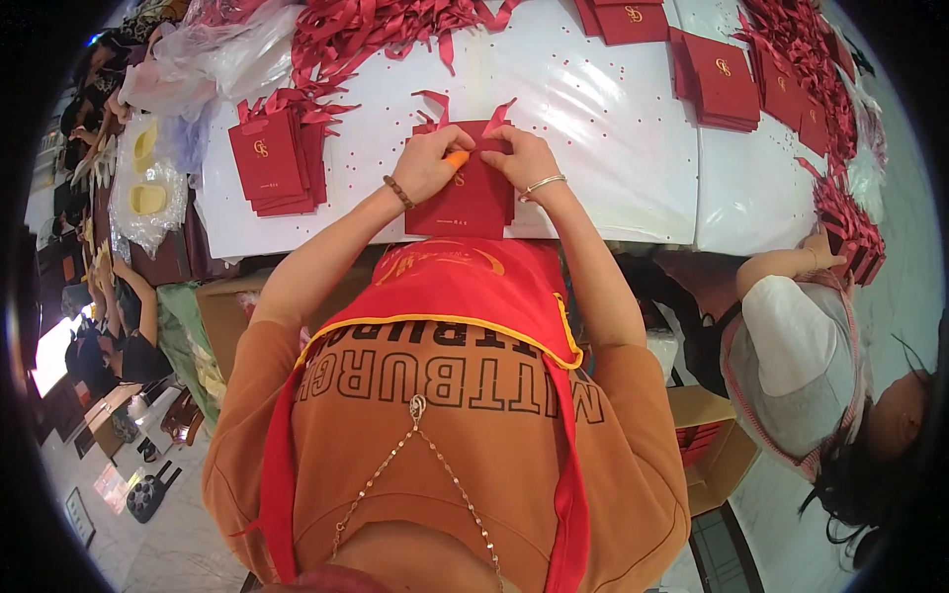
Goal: Tying red ribbons onto red gift envelopes.
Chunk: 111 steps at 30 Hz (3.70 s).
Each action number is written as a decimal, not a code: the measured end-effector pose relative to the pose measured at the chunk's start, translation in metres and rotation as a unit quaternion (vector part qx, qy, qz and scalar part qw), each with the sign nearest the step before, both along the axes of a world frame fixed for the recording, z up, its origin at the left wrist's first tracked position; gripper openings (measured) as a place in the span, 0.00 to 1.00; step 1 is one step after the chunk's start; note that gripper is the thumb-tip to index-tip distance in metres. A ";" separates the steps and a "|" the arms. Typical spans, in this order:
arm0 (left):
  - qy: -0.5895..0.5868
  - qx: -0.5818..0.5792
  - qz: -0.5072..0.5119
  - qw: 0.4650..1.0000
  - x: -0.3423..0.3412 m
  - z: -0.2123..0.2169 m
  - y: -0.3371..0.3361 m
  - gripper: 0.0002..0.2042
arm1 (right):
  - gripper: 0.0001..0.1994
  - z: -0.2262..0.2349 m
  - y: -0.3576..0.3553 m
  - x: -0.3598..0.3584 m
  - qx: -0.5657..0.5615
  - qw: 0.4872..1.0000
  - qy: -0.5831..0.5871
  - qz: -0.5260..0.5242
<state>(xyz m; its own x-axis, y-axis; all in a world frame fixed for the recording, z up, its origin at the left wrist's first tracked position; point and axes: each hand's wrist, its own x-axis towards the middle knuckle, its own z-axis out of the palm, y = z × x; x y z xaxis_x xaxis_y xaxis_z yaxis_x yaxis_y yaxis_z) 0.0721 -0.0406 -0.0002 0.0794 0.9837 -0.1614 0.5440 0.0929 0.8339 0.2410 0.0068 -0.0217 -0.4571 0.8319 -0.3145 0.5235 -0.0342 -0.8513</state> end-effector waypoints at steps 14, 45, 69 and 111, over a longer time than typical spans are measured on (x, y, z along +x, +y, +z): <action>0.033 0.001 0.001 0.999 0.003 -0.005 -0.001 0.07 | 0.15 -0.015 -0.004 0.000 0.009 0.999 0.051 -0.013; 0.212 0.044 -0.095 0.972 -0.012 0.020 0.006 0.10 | 0.11 0.001 -0.032 -0.010 0.201 0.975 0.090 0.012; -0.014 -0.224 -0.095 0.970 -0.031 -0.009 0.046 0.04 | 0.08 0.001 -0.032 -0.019 0.209 0.972 0.092 0.048; -0.025 -0.135 0.019 0.990 -0.048 -0.021 0.027 0.15 | 0.23 -0.002 -0.044 -0.023 0.176 0.979 0.103 -0.008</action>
